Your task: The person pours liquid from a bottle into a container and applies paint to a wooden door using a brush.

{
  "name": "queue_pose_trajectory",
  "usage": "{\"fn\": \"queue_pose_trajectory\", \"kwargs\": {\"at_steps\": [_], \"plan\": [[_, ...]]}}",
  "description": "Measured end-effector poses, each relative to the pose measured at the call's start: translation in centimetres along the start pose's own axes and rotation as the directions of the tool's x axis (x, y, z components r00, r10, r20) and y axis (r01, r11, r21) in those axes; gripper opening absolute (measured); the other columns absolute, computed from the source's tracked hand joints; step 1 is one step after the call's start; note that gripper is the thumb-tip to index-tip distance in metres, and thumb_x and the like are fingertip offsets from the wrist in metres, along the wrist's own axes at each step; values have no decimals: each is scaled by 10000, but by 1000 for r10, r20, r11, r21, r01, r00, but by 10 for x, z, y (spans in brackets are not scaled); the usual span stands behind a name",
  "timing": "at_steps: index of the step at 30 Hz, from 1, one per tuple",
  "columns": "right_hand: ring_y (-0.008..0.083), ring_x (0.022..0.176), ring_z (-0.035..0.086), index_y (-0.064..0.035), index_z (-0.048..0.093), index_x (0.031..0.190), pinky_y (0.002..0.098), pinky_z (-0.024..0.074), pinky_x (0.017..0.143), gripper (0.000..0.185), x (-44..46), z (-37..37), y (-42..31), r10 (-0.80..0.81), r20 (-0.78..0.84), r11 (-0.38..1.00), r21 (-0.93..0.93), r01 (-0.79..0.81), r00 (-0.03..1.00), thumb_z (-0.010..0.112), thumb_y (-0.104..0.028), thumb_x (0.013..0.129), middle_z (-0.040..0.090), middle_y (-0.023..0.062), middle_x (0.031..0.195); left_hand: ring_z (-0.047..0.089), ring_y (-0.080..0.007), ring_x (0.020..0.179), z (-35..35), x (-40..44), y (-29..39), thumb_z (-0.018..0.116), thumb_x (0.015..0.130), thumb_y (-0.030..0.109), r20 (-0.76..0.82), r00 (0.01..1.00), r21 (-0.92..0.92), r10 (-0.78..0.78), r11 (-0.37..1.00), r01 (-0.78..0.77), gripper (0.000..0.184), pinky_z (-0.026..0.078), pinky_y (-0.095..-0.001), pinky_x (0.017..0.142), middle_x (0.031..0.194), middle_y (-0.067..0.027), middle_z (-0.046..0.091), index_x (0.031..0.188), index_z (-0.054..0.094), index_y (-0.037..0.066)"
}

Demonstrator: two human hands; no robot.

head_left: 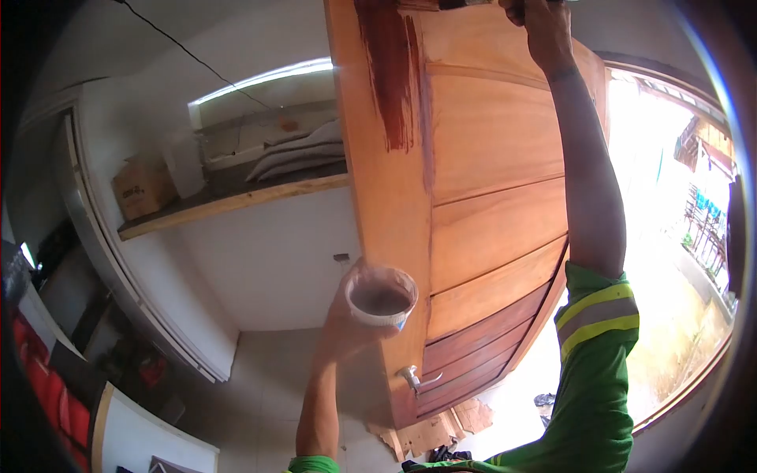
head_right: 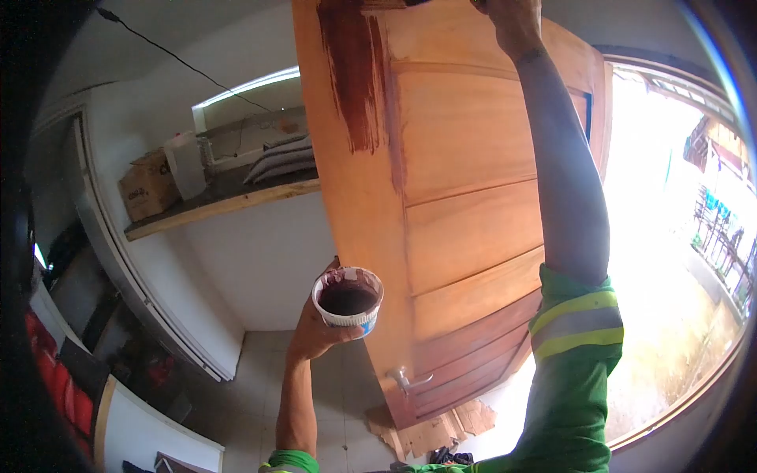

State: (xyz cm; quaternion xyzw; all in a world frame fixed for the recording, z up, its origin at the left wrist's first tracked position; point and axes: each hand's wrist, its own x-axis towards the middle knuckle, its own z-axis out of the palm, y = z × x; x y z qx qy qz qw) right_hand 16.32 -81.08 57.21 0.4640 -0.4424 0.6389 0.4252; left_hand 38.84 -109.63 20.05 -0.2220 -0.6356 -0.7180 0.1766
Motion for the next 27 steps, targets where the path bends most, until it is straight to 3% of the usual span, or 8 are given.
{"fn": "queue_pose_trajectory", "kwargs": {"at_steps": [1, 4, 6, 8, 16, 20, 24, 27], "plan": [[125, 599, 533, -43, 687, 1043, 263, 427, 534, 299, -4, 14, -7, 93, 41, 942, 320, -101, 995, 590, -326, 1028, 632, 20, 766, 634, -196, 1111, -2, 0, -7, 880, 570, -4, -22, 1000, -10, 6, 1000, -6, 995, 501, -364, 1009, 1190, -80, 639, 1434, 388, 30], [134, 608, 533, -20, 691, 997, 281, 443, 562, 328, -29, 60, -53, -418, 131, 905, -28, 425, 899, 640, -344, 994, 624, 21, 773, 612, -214, 1158, -10, 0, -23, 905, 555, 17, -22, 998, 156, 56, 986, -52, 1086, 486, -373, 1031, 1249, -92, 608, 1480, 334, 22], [118, 653, 507, 1, 681, 1004, 292, 437, 594, 317, -53, 83, -83, -386, 233, 760, -468, 451, 893, 664, -315, 977, 599, 22, 801, 583, -223, 1204, -12, 0, -24, 912, 547, 27, -26, 999, 134, 26, 991, -22, 1126, 467, -379, 1053, 1276, -99, 591, 1500, 314, 19], [108, 648, 473, 12, 671, 999, 305, 417, 584, 247, -75, 73, -50, -397, 408, 798, -288, 529, 822, 677, -232, 960, 566, 20, 727, 551, -231, 1248, -11, 1, -17, 916, 540, 37, -8, 999, 120, -35, 992, 36, 1163, 444, -388, 1076, 1307, -107, 569, 1519, 290, 15], [153, 815, 673, -38, 702, 1048, 274, 507, 757, 187, -129, 43, -59, -275, 360, 780, -458, 426, 891, 677, -183, 933, 726, 72, 878, 502, -255, 1310, -11, -3, -24, 894, 554, 72, -52, 998, 170, -19, 985, 28, 1176, 409, -410, 1112, 1384, -128, 511, 1541, 258, 10], [97, 644, 449, -8, 664, 969, 304, 391, 568, 164, -88, 70, -84, -370, 236, 771, -461, 439, 899, 667, -172, 953, 546, 8, 681, 497, -267, 1321, -11, -1, -22, 919, 531, 85, -60, 997, 257, -44, 965, 58, 1214, 408, -413, 1115, 1393, -134, 510, 1541, 251, 3], [159, 830, 677, -26, 706, 1024, 280, 511, 760, 145, -138, 46, -41, -151, 445, 789, -484, 379, 883, 672, -136, 936, 702, 51, 864, 494, -266, 1326, -15, -3, -29, 934, 512, 80, -63, 997, 192, -51, 979, 62, 1239, 407, -411, 1116, 1391, -135, 511, 1540, 247, -4], [140, 695, 582, -54, 710, 996, 294, 480, 645, 197, -177, 34, -45, -229, 447, 824, -384, 416, 865, 733, -217, 888, 676, 56, 833, 522, -251, 1297, -16, -2, -30, 928, 511, 59, -46, 999, 169, -19, 985, 27, 1235, 425, -405, 1100, 1367, -123, 531, 1541, 249, 2]]}}
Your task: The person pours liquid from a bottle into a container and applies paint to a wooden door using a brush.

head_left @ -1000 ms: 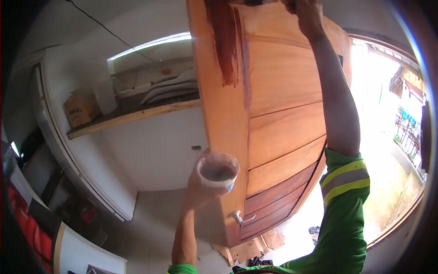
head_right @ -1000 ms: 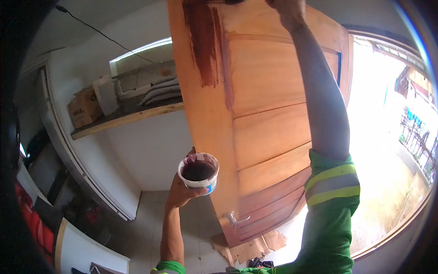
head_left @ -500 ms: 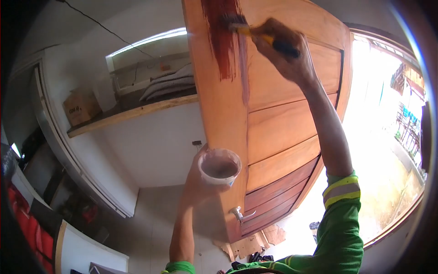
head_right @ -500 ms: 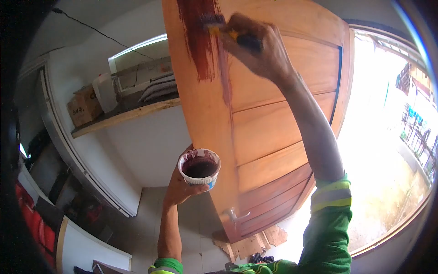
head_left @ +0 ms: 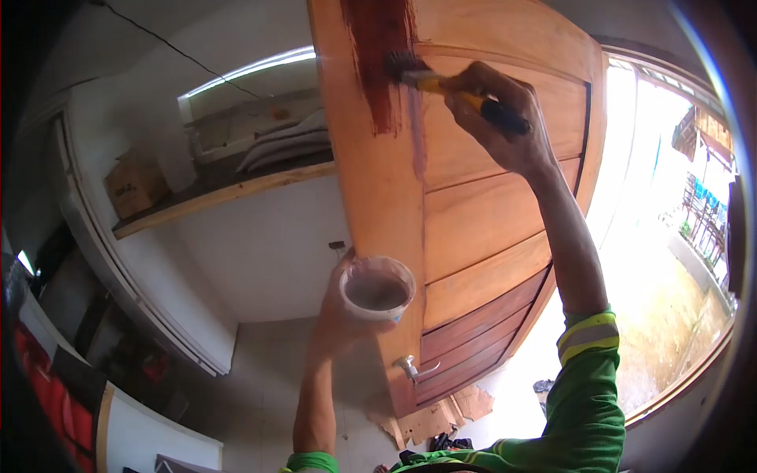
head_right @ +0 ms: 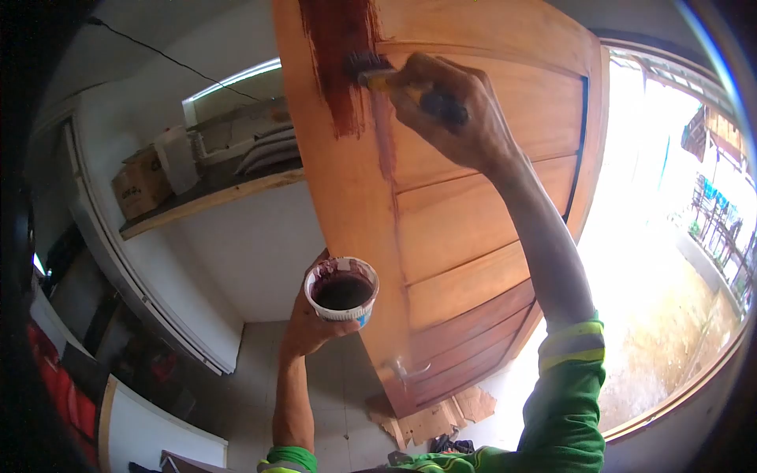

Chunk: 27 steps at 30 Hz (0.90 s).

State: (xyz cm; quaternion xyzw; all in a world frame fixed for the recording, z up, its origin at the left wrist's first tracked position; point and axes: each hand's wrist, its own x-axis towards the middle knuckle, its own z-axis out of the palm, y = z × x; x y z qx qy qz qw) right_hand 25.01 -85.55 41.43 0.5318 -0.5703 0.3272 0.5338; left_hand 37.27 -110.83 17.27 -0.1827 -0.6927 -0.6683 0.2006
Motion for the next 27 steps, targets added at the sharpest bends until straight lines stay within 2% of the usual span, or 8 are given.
{"fn": "queue_pose_trajectory", "kwargs": {"at_steps": [5, 7, 9, 14, 18, 21, 23, 27], "plan": [[239, 797, 658, -25, 686, 1095, 340, 528, 722, 228, 53, -35, 35, -45, -77, 967, 246, 63, 996, 696, -61, 870, 665, 116, 939, 589, -220, 1205, 17, 0, 34, 916, 522, 30, 8, 1000, -53, -23, 998, 23, 1204, 466, -384, 1055, 1307, -95, 572, 1536, 267, 8], [118, 603, 539, -24, 650, 901, 268, 421, 540, 193, 107, -25, 1, 246, -233, 848, 522, -93, 941, 647, -205, 966, 613, 42, 709, 604, -214, 1178, 18, 2, 40, 912, 529, 26, 28, 999, -27, -33, 999, 34, 1194, 474, -379, 1045, 1290, -93, 583, 1536, 270, 6], [140, 586, 574, -30, 639, 926, 267, 441, 520, 219, 136, -17, 16, 327, -171, 687, 718, -110, 930, 619, -241, 982, 646, 64, 742, 607, -209, 1172, 15, 1, 35, 895, 541, 13, 12, 1000, -3, -22, 1000, 22, 1160, 476, -377, 1043, 1271, -89, 595, 1528, 286, 5], [137, 564, 539, -35, 634, 1000, 272, 418, 495, 237, 133, -38, 103, 365, -101, 743, 630, -224, 926, 577, -265, 1010, 647, 56, 759, 600, -218, 1183, 4, -4, 9, 878, 554, -5, -31, 999, 22, 16, 1000, -15, 1139, 476, -379, 1043, 1253, -97, 603, 1528, 287, 7], [128, 567, 511, -26, 648, 1018, 269, 400, 504, 268, 120, -72, 119, 321, -203, 781, 609, -138, 925, 573, -283, 1015, 653, 31, 773, 568, -243, 1235, 12, -1, 33, 894, 548, 1, 39, 999, -82, -19, 996, 23, 1187, 454, -397, 1074, 1304, -118, 570, 1548, 256, 18], [121, 589, 542, -48, 660, 1005, 257, 402, 521, 244, 131, -37, 76, 112, -230, 836, 547, 33, 967, 574, -276, 1011, 659, -2, 759, 559, -248, 1248, 5, -2, 10, 899, 545, 6, 29, 998, -12, 48, 999, -47, 1207, 444, -403, 1086, 1321, -124, 559, 1556, 240, 27], [127, 691, 602, -55, 665, 1072, 285, 463, 587, 190, 143, -18, 8, -48, -245, 978, 186, 95, 968, 611, -216, 987, 685, 26, 862, 557, -249, 1251, 0, -2, 0, 904, 543, 14, 11, 997, 10, 78, 997, -78, 1215, 443, -402, 1085, 1326, -126, 556, 1555, 231, 24], [204, 810, 671, -25, 668, 1138, 346, 540, 710, 254, 116, 21, -11, -315, -14, 949, -7, 315, 949, 647, -71, 889, 710, 122, 958, 541, -254, 1271, 2, -1, 14, 927, 535, 47, 46, 999, -58, 18, 998, -16, 1249, 438, -402, 1086, 1345, -133, 539, 1552, 204, -2]]}}
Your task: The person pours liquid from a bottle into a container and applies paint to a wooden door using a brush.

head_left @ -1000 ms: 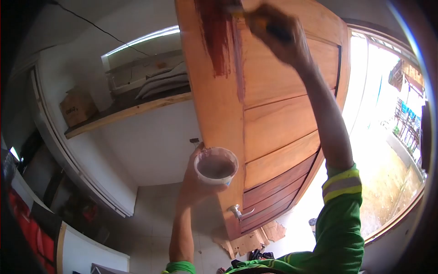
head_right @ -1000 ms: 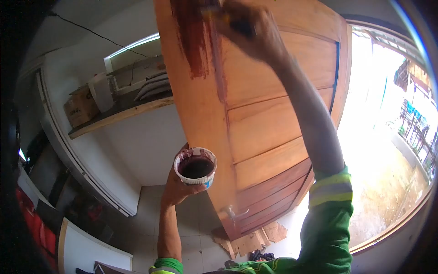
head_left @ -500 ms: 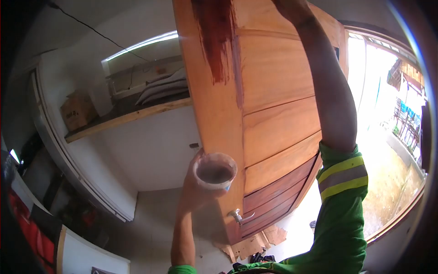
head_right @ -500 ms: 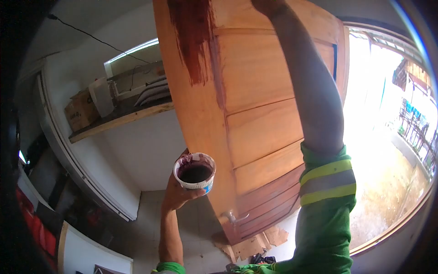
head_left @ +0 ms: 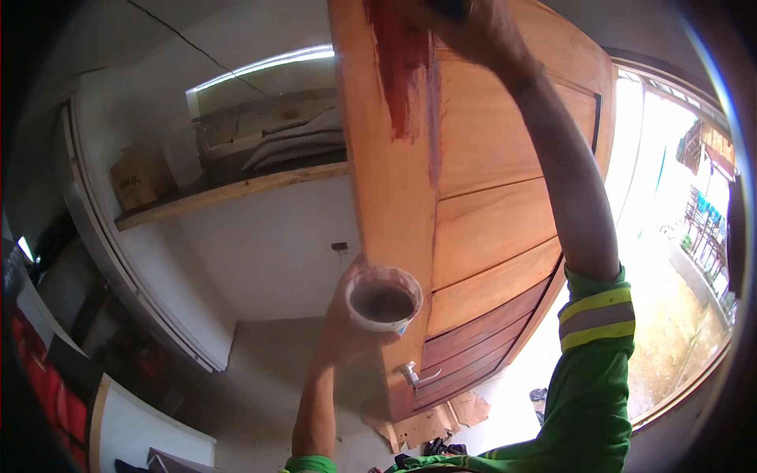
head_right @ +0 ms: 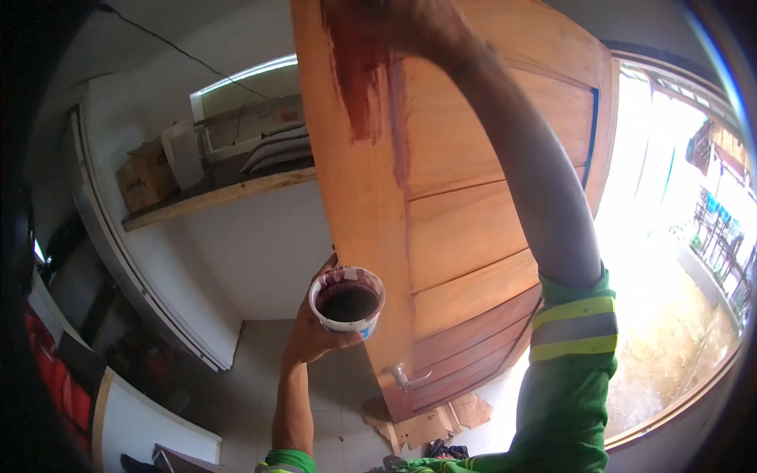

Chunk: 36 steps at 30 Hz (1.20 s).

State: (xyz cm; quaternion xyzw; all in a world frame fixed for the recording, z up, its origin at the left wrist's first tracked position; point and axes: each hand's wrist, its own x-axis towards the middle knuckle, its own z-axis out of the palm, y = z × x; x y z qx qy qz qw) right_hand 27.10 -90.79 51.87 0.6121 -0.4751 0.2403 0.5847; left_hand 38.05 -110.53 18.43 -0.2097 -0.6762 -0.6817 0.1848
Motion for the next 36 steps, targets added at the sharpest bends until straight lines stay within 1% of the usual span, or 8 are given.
{"fn": "queue_pose_trajectory", "kwargs": {"at_steps": [7, 10, 13, 16, 20, 25, 28, 36], "plan": [[214, 752, 684, -41, 697, 1059, 360, 544, 670, 213, 2, -14, -50, 460, 90, 885, -131, -448, 883, 678, -119, 862, 703, 142, 852, 533, -264, 1285, -8, -5, -16, 950, 531, 83, -24, 999, 104, 28, 994, -25, 1287, 435, -403, 1087, 1351, -145, 538, 1552, 173, -19], [196, 695, 650, -53, 703, 1046, 347, 535, 640, 197, 27, -5, -21, 191, -194, 972, -98, -213, 962, 691, -126, 864, 691, 112, 810, 531, -271, 1288, -6, -5, -11, 958, 530, 106, -23, 1000, 106, 14, 994, -12, 1292, 433, -404, 1088, 1351, -151, 540, 1550, 176, -21], [183, 668, 649, -49, 699, 1039, 336, 533, 613, 173, 21, 10, -5, 91, -6, 994, -61, -91, 996, 687, -131, 887, 697, 103, 795, 537, -270, 1279, -7, -6, -13, 962, 533, 120, -24, 999, 98, 23, 995, -21, 1297, 435, -405, 1086, 1343, -151, 546, 1554, 173, -13], [177, 681, 655, -32, 678, 994, 332, 540, 612, 126, -9, 21, -19, -284, 55, 955, -76, 288, 957, 677, -109, 894, 697, 106, 804, 546, -268, 1264, -10, -4, -13, 963, 537, 119, 5, 1000, 110, 10, 994, -11, 1291, 442, -407, 1078, 1340, -145, 548, 1556, 181, -3], [173, 731, 673, 3, 660, 991, 306, 548, 627, 139, 6, -1, -57, 185, 77, 981, 51, -189, 980, 679, -71, 875, 697, 120, 848, 554, -269, 1251, -13, -3, -18, 961, 541, 108, 33, 999, 124, 42, 991, -46, 1294, 448, -411, 1071, 1346, -149, 542, 1563, 175, 5], [161, 741, 676, 0, 677, 1034, 251, 537, 623, 146, 31, 11, -8, -96, -49, 980, -181, 86, 994, 619, -93, 937, 710, 98, 859, 546, -272, 1266, -8, -6, -13, 963, 526, 103, -1, 999, 93, 32, 995, -32, 1313, 441, -415, 1080, 1362, -153, 531, 1568, 169, 11], [270, 781, 648, -35, 675, 1120, 345, 527, 697, 265, -28, 19, -9, -69, 128, 965, -241, 98, 989, 707, -50, 857, 664, 124, 918, 534, -278, 1285, -8, -6, -9, 967, 511, 104, 6, 1000, 2, 8, 1000, -8, 1322, 429, -420, 1095, 1373, -151, 524, 1569, 179, 20], [214, 787, 691, -21, 703, 1019, 340, 531, 672, 160, -79, -14, -95, 165, 431, 951, 168, -259, 887, 709, -69, 866, 691, 121, 862, 506, -270, 1312, -16, -9, -23, 964, 500, 113, 23, 998, 29, 52, 998, -52, 1342, 406, -408, 1110, 1391, -141, 513, 1578, 168, 34]]}}
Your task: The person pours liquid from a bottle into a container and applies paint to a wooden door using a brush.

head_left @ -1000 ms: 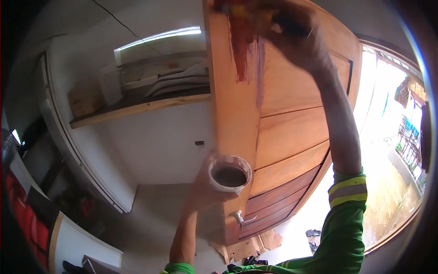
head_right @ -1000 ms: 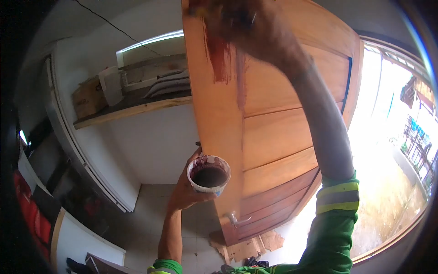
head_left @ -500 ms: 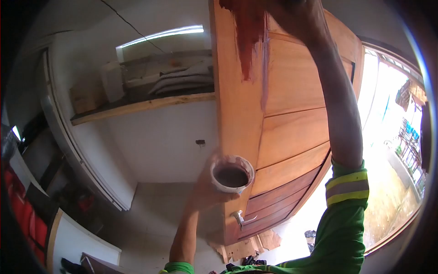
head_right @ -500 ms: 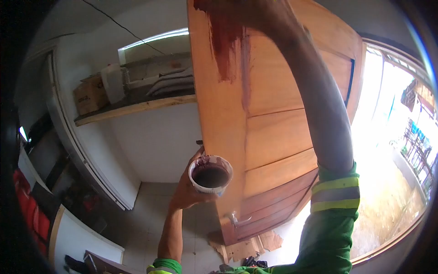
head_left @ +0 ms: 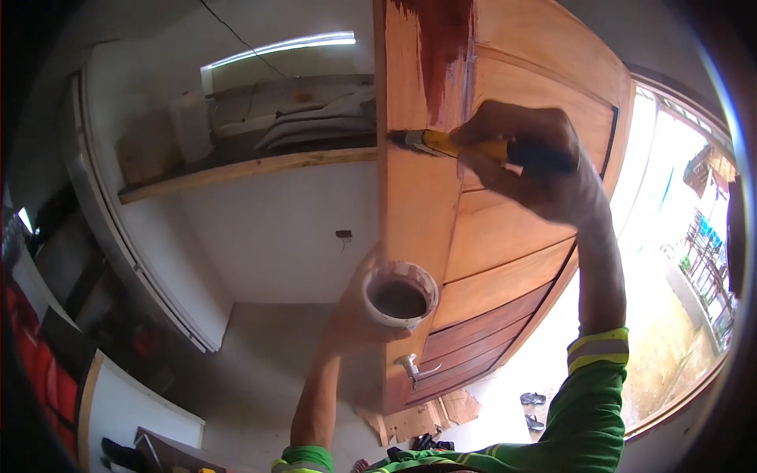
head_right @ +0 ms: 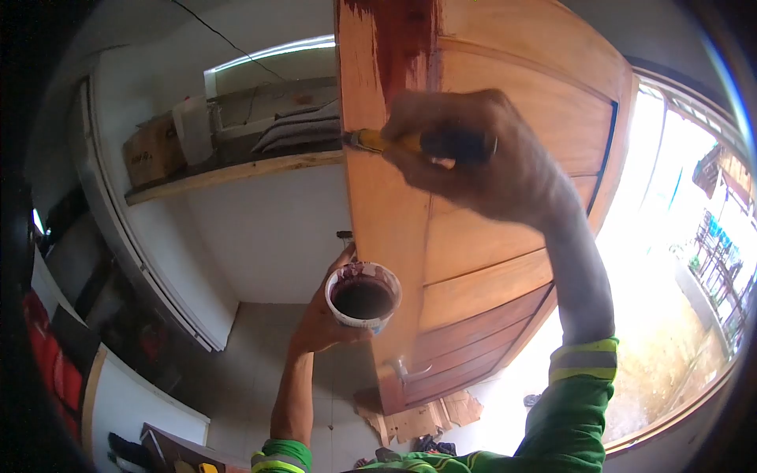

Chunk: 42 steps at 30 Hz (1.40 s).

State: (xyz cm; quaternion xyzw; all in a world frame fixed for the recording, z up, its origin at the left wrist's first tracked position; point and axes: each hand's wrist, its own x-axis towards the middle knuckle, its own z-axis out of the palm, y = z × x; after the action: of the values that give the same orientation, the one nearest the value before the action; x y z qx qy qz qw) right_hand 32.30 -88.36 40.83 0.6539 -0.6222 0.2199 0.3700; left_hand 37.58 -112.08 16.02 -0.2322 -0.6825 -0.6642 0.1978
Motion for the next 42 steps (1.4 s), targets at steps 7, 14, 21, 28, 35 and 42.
{"fn": "queue_pose_trajectory", "kwargs": {"at_steps": [7, 14, 21, 28, 35, 42], "plan": [[162, 764, 682, -23, 673, 1054, 247, 537, 637, 162, 94, -63, 22, 263, -24, 929, -263, -260, 965, 630, -153, 968, 711, 95, 873, 508, -269, 1310, 9, 2, 14, 966, 478, 104, 22, 1000, -24, -12, 1000, 12, 1382, 412, -404, 1104, 1403, -143, 507, 1586, 143, 34], [183, 821, 686, -30, 667, 1010, 313, 563, 692, 233, 99, -65, 93, -240, -183, 970, -89, 227, 953, 636, -259, 975, 710, 109, 992, 525, -276, 1296, 5, 2, 4, 969, 459, 92, 11, 1000, 27, 6, 1000, -6, 1415, 431, -409, 1091, 1394, -148, 518, 1592, 124, 36], [216, 750, 617, -33, 651, 1012, 365, 522, 629, 215, -46, 45, 11, -93, 138, 977, -180, 117, 986, 759, -73, 830, 640, 75, 800, 433, -233, 1382, 7, 0, 4, 983, 455, 156, 23, 999, 43, -34, 999, 33, 1410, 380, -394, 1152, 1587, -101, 322, 1590, 158, 26], [179, 747, 710, -100, 724, 1013, 367, 561, 706, 267, 43, -48, 72, 29, 55, 994, -104, -23, 998, 593, -332, 1010, 728, 111, 843, 527, -287, 1299, 10, 0, -2, 989, 475, 136, 17, 1000, 52, 22, 998, -22, 1466, 433, -425, 1091, 1382, -173, 523, 1597, 50, 39], [233, 832, 701, -73, 677, 1075, 372, 573, 738, 189, 67, -61, 49, -87, -134, 948, -316, 41, 987, 643, -209, 950, 723, 122, 915, 516, -292, 1308, 7, -2, 3, 994, 460, 134, 5, 1000, 37, -21, 999, 21, 1476, 428, -414, 1095, 1400, -175, 508, 1596, 58, 34], [258, 793, 668, -108, 670, 1076, 400, 567, 717, 249, -48, 64, -5, -169, 290, 958, -176, 227, 942, 687, -157, 833, 658, 98, 796, 514, -298, 1310, 5, -4, -1, 999, 451, 136, 17, 999, 136, 27, 990, -29, 1484, 426, -417, 1099, 1395, -176, 513, 1597, 61, 41]]}}
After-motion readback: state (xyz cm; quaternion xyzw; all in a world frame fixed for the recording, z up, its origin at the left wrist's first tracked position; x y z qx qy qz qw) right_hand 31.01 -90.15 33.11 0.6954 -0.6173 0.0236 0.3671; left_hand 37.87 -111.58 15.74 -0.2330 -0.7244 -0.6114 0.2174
